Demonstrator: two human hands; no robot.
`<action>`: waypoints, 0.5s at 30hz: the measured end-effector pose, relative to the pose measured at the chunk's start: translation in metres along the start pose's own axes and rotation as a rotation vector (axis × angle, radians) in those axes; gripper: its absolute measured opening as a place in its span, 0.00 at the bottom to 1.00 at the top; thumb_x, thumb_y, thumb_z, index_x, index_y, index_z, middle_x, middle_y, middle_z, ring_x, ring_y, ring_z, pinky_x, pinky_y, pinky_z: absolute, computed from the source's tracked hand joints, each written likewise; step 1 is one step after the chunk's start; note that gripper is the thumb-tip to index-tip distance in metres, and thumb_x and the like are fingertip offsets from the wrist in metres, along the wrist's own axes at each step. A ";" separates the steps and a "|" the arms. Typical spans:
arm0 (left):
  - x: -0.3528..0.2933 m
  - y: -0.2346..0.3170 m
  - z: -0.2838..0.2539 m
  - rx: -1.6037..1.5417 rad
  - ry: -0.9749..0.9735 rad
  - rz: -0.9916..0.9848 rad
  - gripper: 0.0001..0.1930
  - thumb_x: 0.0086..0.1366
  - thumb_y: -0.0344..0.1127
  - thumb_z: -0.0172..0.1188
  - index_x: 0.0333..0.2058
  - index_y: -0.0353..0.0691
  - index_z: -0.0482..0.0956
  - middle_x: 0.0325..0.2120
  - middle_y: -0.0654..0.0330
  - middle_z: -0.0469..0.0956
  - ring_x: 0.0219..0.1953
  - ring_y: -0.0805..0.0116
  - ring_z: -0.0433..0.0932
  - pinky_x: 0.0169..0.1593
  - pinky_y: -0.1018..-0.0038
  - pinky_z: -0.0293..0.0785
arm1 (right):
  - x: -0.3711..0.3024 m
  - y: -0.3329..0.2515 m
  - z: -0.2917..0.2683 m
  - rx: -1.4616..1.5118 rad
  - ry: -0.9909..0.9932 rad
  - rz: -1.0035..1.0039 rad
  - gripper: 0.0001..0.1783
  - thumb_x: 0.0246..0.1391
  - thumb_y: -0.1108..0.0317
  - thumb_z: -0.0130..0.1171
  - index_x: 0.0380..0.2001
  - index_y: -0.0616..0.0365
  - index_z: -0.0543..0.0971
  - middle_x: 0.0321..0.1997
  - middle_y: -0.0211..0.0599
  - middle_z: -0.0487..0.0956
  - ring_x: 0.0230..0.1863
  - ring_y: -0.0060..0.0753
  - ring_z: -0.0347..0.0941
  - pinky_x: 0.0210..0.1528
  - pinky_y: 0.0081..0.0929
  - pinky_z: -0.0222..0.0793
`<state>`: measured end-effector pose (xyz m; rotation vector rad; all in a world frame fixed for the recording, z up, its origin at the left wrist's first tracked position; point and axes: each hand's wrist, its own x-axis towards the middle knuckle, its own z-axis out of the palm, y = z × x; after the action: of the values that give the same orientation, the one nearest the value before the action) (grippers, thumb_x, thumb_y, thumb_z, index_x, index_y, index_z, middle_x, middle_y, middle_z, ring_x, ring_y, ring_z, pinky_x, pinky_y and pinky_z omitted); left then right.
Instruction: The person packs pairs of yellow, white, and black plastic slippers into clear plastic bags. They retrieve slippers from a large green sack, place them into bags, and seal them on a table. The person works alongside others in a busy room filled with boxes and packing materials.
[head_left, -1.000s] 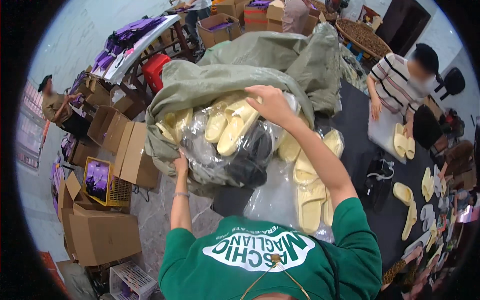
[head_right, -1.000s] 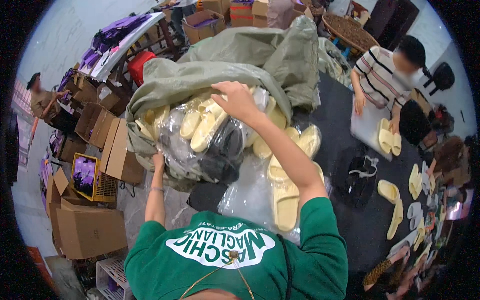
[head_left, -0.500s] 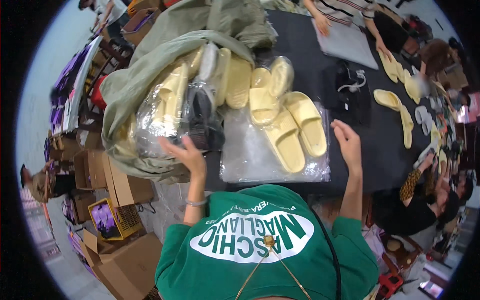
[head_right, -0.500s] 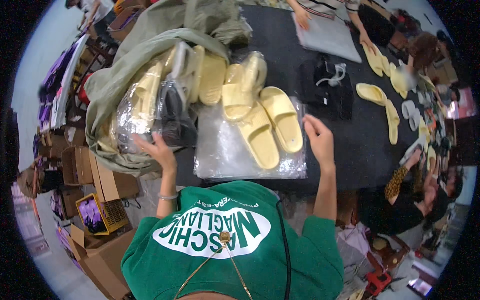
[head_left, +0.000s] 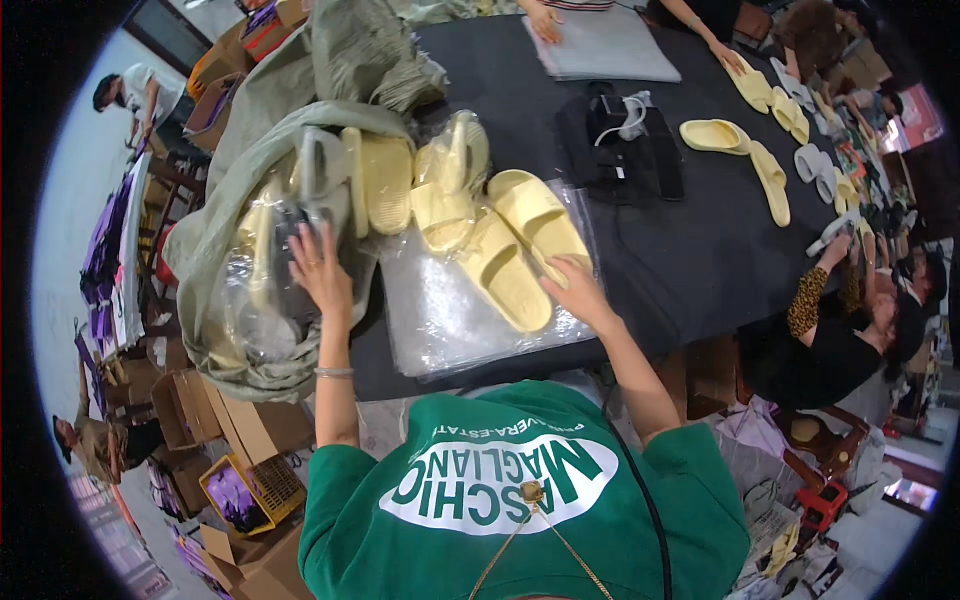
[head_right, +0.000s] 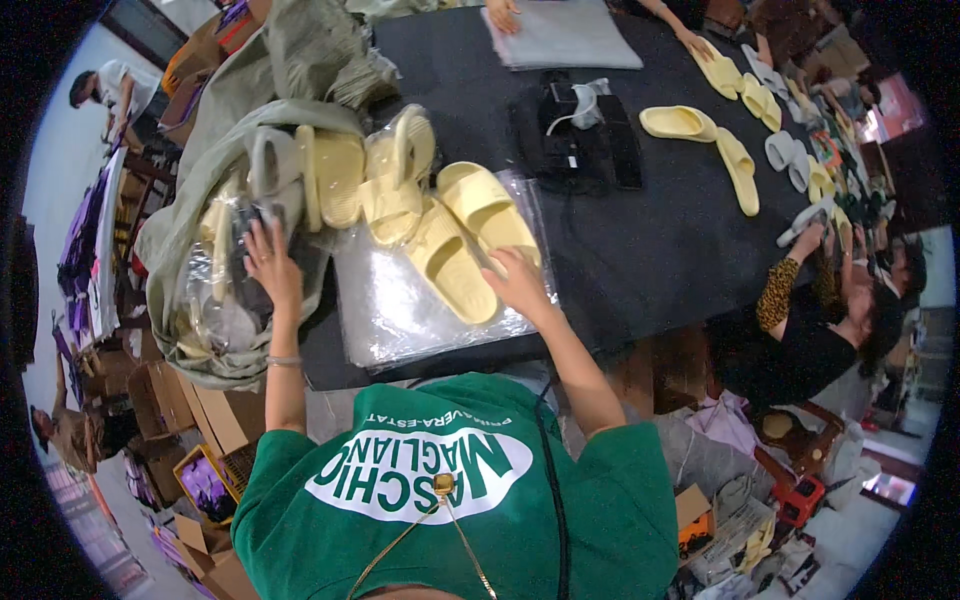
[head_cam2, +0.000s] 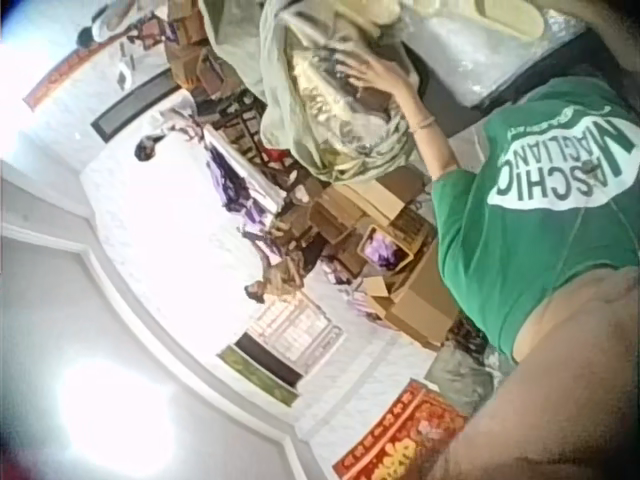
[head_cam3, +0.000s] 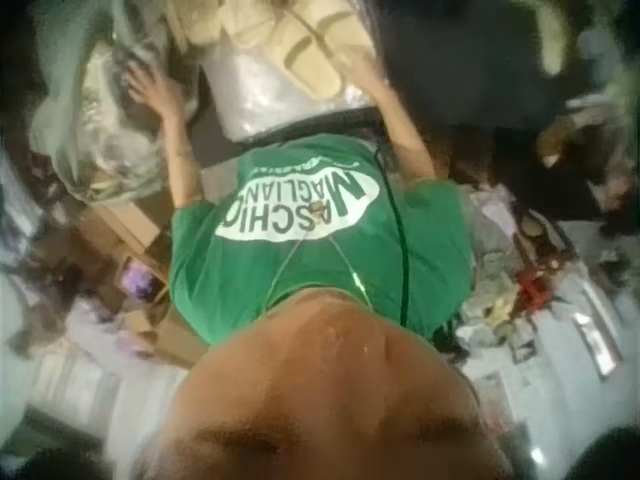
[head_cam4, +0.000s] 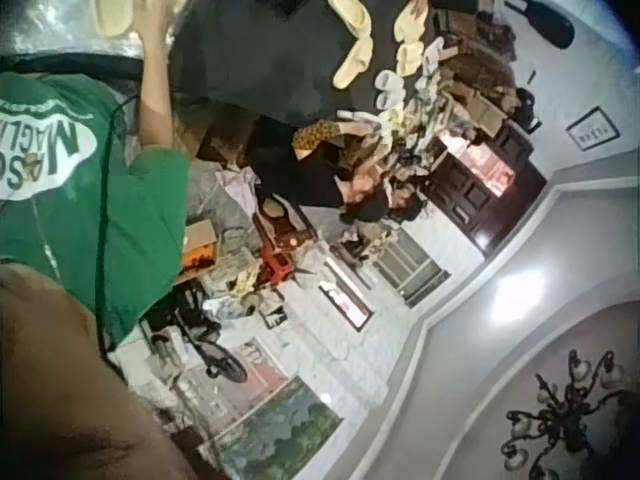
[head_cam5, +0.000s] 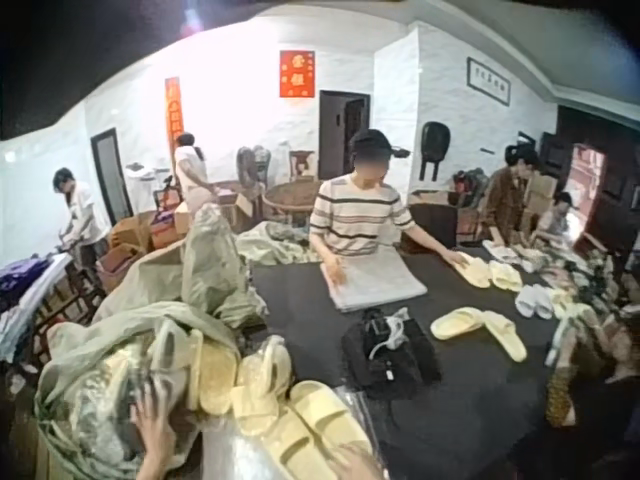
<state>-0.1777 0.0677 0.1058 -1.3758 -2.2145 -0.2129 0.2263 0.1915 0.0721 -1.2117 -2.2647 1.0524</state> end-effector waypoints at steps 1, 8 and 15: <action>0.007 0.004 -0.001 0.051 0.000 -0.028 0.34 0.56 0.23 0.48 0.62 0.52 0.58 0.67 0.56 0.42 0.67 0.48 0.46 0.60 0.47 0.49 | 0.007 -0.003 0.000 -0.045 -0.003 0.012 0.27 0.51 0.56 0.58 0.51 0.61 0.71 0.57 0.50 0.68 0.59 0.49 0.62 0.59 0.38 0.57; -0.048 0.105 -0.021 -0.329 -0.216 -0.011 0.36 0.57 0.37 0.56 0.63 0.44 0.54 0.66 0.46 0.43 0.67 0.45 0.44 0.62 0.51 0.48 | 0.045 -0.006 0.013 -0.289 -0.127 0.181 0.46 0.45 0.44 0.60 0.63 0.57 0.57 0.66 0.53 0.53 0.66 0.59 0.47 0.66 0.50 0.42; -0.139 0.157 -0.001 -0.246 -0.556 -0.443 0.33 0.66 0.50 0.42 0.64 0.37 0.50 0.65 0.40 0.42 0.67 0.43 0.38 0.64 0.48 0.41 | 0.066 0.004 0.034 -0.375 -0.115 0.137 0.40 0.46 0.44 0.58 0.57 0.59 0.66 0.64 0.52 0.56 0.64 0.53 0.49 0.65 0.54 0.39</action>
<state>0.0081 0.0317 0.0152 -1.1359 -3.0391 -0.2929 0.1706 0.2320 0.0450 -1.5051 -2.5805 0.7793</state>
